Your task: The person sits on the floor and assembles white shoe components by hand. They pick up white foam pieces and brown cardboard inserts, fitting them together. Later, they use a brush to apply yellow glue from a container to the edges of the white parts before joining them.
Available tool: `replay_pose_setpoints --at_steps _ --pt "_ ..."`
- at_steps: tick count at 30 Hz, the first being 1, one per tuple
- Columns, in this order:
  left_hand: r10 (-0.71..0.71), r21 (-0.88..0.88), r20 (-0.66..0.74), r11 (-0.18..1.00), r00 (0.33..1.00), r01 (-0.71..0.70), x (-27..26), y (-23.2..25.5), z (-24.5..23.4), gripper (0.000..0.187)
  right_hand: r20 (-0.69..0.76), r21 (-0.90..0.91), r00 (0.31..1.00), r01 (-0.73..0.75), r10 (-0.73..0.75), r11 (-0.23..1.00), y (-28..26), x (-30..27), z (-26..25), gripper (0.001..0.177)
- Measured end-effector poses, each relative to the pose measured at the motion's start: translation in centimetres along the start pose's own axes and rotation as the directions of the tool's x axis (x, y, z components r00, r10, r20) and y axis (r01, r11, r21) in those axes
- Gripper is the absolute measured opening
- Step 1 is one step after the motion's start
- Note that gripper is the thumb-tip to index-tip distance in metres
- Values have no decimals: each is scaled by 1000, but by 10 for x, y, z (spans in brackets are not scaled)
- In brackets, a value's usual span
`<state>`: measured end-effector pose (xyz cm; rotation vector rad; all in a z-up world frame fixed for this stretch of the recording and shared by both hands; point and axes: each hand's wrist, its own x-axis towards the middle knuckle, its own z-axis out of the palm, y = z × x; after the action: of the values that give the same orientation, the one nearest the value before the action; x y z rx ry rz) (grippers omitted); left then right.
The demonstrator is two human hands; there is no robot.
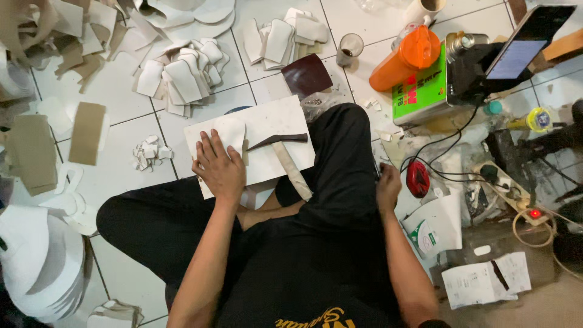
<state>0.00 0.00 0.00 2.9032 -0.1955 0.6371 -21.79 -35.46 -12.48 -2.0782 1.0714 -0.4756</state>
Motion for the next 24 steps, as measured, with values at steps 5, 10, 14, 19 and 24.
replay_pose_setpoints --at_steps 5,10,14,19,24 --pt "11 -7 6 1000 1000 -11 2 2 -5 49 -31 -197 984 -176 173 965 87 -10 -30 29" --pt "18 17 -21 1000 1000 -18 1 1 -5 49 99 -23 900 -424 424 905 34 -60 -12 55" --pt "27 7 -21 1000 999 -27 0 0 -2 49 240 -486 961 242 -138 840 98 -78 7 48" --pt "24 4 2 1000 1000 -24 3 2 -5 50 517 -563 812 562 -272 607 81 -38 12 54" --pt "7 -19 41 1000 999 -6 1 1 -7 53 833 -474 548 638 75 607 49 -22 2 60"
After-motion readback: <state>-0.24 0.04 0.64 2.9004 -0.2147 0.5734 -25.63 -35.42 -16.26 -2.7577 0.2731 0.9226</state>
